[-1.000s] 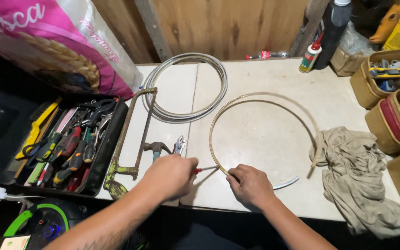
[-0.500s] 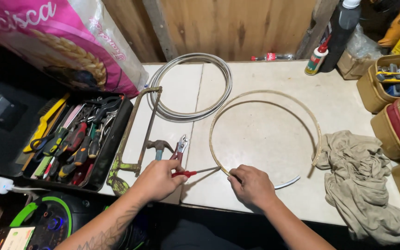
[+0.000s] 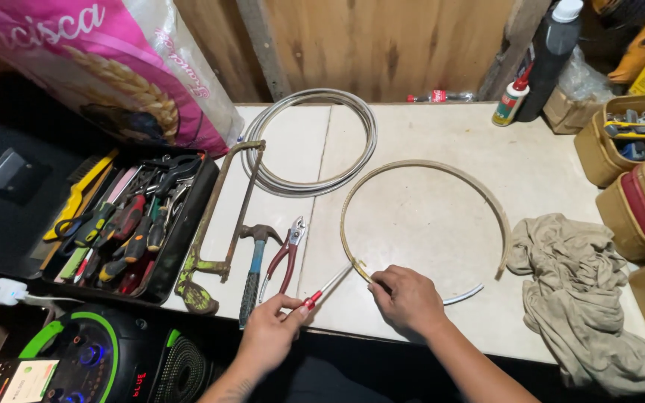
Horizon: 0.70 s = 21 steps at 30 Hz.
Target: Repairing or cleaning a clear plastic tube using a screwdriver and pliers on a workbench
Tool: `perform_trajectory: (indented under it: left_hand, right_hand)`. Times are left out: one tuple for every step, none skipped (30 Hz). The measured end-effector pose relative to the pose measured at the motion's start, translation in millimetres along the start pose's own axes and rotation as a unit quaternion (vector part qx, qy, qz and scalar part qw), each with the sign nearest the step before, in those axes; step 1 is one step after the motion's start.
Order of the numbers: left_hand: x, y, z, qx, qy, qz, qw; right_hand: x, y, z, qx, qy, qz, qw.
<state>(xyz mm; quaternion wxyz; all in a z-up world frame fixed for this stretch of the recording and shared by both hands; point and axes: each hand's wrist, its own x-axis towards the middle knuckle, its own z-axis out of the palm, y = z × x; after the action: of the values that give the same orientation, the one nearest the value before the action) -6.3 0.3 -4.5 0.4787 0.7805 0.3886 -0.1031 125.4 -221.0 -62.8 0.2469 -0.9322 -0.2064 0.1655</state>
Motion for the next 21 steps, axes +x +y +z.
perform_trajectory:
  left_hand:
    - [-11.3,11.9,-4.0,0.0,0.0,0.002,1.0]
    - [-22.9,23.6,-8.1,0.059,-0.001,-0.006,0.998]
    - [-35.0,34.6,-12.1,0.118,-0.002,-0.016,0.993]
    - [-30.1,29.0,-12.0,0.117,-0.002,-0.015,0.993]
    - [-26.0,22.2,-12.7,0.171,0.012,0.039,0.984]
    - [-21.9,15.6,-13.3,0.222,0.027,0.093,0.97]
    - [-14.1,4.4,-13.7,0.222,0.027,0.094,0.97]
    - [-6.1,-6.4,-13.8,0.25,0.056,0.171,0.951]
    - [2.1,-17.0,-13.4,0.276,0.085,0.247,0.925]
    - [2.7,-15.6,-16.2,0.276,0.084,0.249,0.925]
    - [2.6,-15.1,-19.1,0.295,0.087,0.251,0.918]
    - [2.6,-14.6,-21.8,0.314,0.089,0.254,0.91]
    - [-0.2,-9.1,-23.6,0.315,0.088,0.255,0.91]
    - [-3.0,-3.8,-25.5,0.333,0.08,0.25,0.906]
    - [-6.1,0.8,-27.6,0.35,0.073,0.244,0.902]
    - [-7.1,4.7,-28.5,0.349,0.072,0.243,0.902]
    - [-8.0,8.7,-29.4,0.37,0.061,0.244,0.894]
    - [-8.8,12.8,-30.4,0.39,0.05,0.245,0.886]
    - [-10.0,17.0,-30.8,0.389,0.05,0.245,0.886]
    - [-11.1,21.3,-31.0,0.402,0.033,0.243,0.882]
    - [-12.4,25.6,-31.0,0.414,0.015,0.241,0.878]
  right_hand:
    - [0.3,0.8,0.7,-0.001,0.002,0.0,1.0]
    - [0.5,1.5,1.5,0.001,0.005,-0.002,1.0]
    - [0.4,2.2,2.5,0.001,0.007,-0.004,1.0]
    - [0.4,3.6,2.5,0.0,0.008,-0.004,1.0]
    - [0.3,4.1,3.6,-0.001,0.012,-0.013,1.0]
    - [0.3,4.7,4.5,-0.002,0.017,-0.023,1.0]
    - [-1.1,4.7,4.5,-0.002,0.018,-0.022,1.0]
    - [-2.4,5.0,4.2,-0.005,0.01,-0.035,0.999]
    - [-4.0,6.0,3.9,-0.007,0.003,-0.048,0.999]
    - [-1.6,12.6,8.8,-0.007,0.004,-0.047,0.999]
    - [-0.2,19.3,14.6,-0.018,0.01,-0.082,0.996]
    - [1.4,26.0,20.4,-0.028,0.017,-0.117,0.993]
    - [0.0,27.5,21.1,-0.028,0.017,-0.116,0.993]
    - [-1.4,28.9,21.8,-0.015,0.027,-0.134,0.99]
    - [-2.6,30.0,22.8,-0.003,0.036,-0.154,0.987]
    - [-3.1,32.5,25.4,-0.003,0.036,-0.154,0.987]
    - [-3.2,35.0,27.8,0.001,0.048,-0.171,0.984]
    - [-3.2,37.4,30.1,0.005,0.061,-0.188,0.98]
    - [-3.8,37.2,30.5,0.004,0.06,-0.189,0.98]
    - [-4.3,37.1,30.7,0.003,0.06,-0.193,0.979]
    - [-5.3,37.4,31.4,0.002,0.059,-0.197,0.979]
